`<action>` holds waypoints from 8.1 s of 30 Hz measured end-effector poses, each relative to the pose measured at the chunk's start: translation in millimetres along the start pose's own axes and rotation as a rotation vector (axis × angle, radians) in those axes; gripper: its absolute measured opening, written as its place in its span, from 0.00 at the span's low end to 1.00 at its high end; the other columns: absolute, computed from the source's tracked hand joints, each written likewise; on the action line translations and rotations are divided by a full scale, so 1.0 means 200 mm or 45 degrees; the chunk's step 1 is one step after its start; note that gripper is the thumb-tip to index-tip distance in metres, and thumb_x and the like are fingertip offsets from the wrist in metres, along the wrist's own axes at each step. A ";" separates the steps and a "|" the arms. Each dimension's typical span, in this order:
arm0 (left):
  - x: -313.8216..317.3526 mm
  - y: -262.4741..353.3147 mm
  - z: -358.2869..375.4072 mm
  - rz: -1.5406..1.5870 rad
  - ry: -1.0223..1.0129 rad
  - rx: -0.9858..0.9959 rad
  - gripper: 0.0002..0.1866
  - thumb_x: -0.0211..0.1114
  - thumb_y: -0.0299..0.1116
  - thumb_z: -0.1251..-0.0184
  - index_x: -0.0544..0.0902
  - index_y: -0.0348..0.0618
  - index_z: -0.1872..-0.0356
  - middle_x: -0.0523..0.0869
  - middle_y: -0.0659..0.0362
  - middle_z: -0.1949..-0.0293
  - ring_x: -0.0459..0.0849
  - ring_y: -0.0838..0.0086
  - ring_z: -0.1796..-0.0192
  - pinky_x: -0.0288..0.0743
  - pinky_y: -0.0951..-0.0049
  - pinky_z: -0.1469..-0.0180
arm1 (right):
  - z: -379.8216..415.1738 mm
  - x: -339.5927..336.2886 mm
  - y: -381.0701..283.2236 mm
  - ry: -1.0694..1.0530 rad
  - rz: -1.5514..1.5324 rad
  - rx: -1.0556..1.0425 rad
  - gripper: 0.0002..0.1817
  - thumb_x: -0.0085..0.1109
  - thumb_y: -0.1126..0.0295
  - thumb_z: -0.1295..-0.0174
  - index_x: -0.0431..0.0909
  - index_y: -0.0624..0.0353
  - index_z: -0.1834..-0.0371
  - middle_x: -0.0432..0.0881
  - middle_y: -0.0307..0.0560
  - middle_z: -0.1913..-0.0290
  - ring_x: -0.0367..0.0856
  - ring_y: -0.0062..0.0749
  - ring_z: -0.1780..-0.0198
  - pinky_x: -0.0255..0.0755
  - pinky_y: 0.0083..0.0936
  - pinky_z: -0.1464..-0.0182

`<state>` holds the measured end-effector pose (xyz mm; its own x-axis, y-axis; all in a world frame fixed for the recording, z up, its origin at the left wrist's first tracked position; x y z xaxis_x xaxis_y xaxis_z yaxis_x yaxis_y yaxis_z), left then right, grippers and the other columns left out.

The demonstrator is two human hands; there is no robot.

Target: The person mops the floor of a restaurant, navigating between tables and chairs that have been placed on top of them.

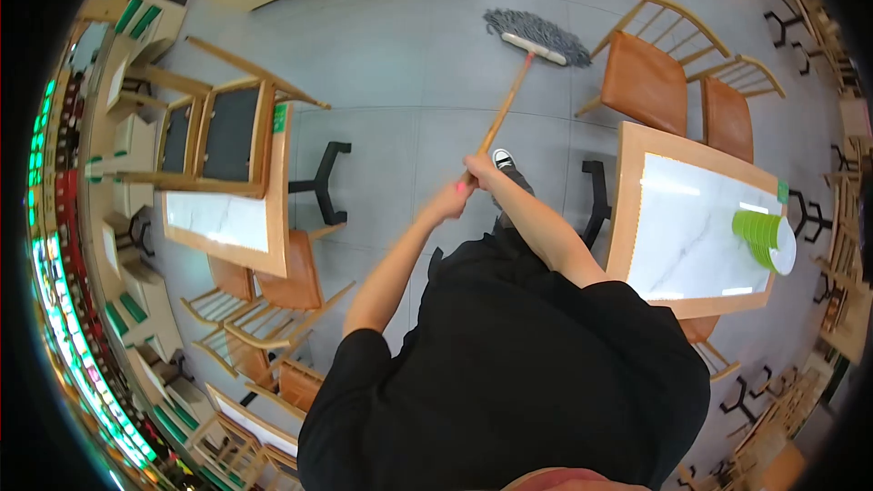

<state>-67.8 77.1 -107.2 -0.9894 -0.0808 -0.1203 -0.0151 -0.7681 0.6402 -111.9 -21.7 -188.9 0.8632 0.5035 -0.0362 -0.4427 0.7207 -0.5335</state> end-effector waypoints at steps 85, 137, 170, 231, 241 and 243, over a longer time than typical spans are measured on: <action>-0.10 -0.12 0.45 0.079 0.012 -0.070 0.21 0.50 0.50 0.36 0.70 0.42 0.78 0.68 0.64 0.88 0.65 0.79 0.88 0.59 0.75 0.85 | 0.11 0.17 0.16 -0.179 -0.081 0.054 0.19 0.47 0.61 0.40 0.62 0.63 0.51 0.75 0.53 0.70 0.80 0.43 0.71 0.77 0.37 0.70; 0.03 -0.13 1.63 0.758 -0.118 -0.325 0.13 0.57 0.33 0.36 0.67 0.44 0.54 0.65 0.70 0.77 0.60 0.89 0.82 0.54 0.87 0.83 | 0.86 0.43 0.58 -0.385 -0.265 0.523 0.10 0.51 0.79 0.47 0.63 0.64 0.63 0.68 0.52 0.69 0.75 0.44 0.67 0.76 0.42 0.67; 0.33 0.86 -0.35 0.645 -0.291 0.014 0.08 0.51 0.28 0.39 0.71 0.40 0.77 0.68 0.61 0.88 0.65 0.77 0.88 0.56 0.75 0.87 | 0.13 -0.49 -0.31 -0.150 -0.978 -0.289 0.22 0.42 0.49 0.36 0.67 0.59 0.55 0.77 0.49 0.63 0.77 0.35 0.62 0.71 0.33 0.58; 0.14 -0.28 0.33 0.307 -0.132 -0.205 0.11 0.60 0.37 0.41 0.71 0.43 0.64 0.71 0.66 0.79 0.66 0.83 0.84 0.61 0.81 0.84 | 0.24 -0.05 0.05 -0.109 -0.188 -0.121 0.13 0.50 0.65 0.44 0.73 0.62 0.59 0.75 0.44 0.73 0.77 0.30 0.77 0.72 0.23 0.78; 0.11 -0.52 0.85 0.370 -0.006 -0.351 0.12 0.56 0.44 0.37 0.72 0.47 0.72 0.69 0.70 0.80 0.63 0.87 0.83 0.54 0.86 0.84 | 0.38 0.17 0.29 -0.137 0.462 -0.286 0.11 0.49 0.68 0.48 0.77 0.61 0.66 0.78 0.47 0.78 0.78 0.31 0.81 0.72 0.26 0.79; 0.17 -0.54 0.74 0.357 -0.059 -0.379 0.12 0.55 0.43 0.36 0.71 0.47 0.70 0.68 0.69 0.79 0.63 0.87 0.83 0.56 0.86 0.85 | 0.35 0.11 0.28 -0.078 0.444 -0.321 0.11 0.49 0.69 0.48 0.77 0.61 0.66 0.78 0.47 0.78 0.78 0.32 0.80 0.73 0.27 0.78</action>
<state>-120.9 251.3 -69.2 -0.9549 -0.2894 0.0664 0.2915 -0.8711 0.3953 -133.7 63.3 -161.1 0.6531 0.7291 -0.2047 -0.6257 0.3673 -0.6882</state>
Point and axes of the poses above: each hand's wrist, its own z-axis away from the middle knuckle, its own x-axis out of the palm, y = z × x, the point moved 10 cm from there along -z, towards the middle knuckle
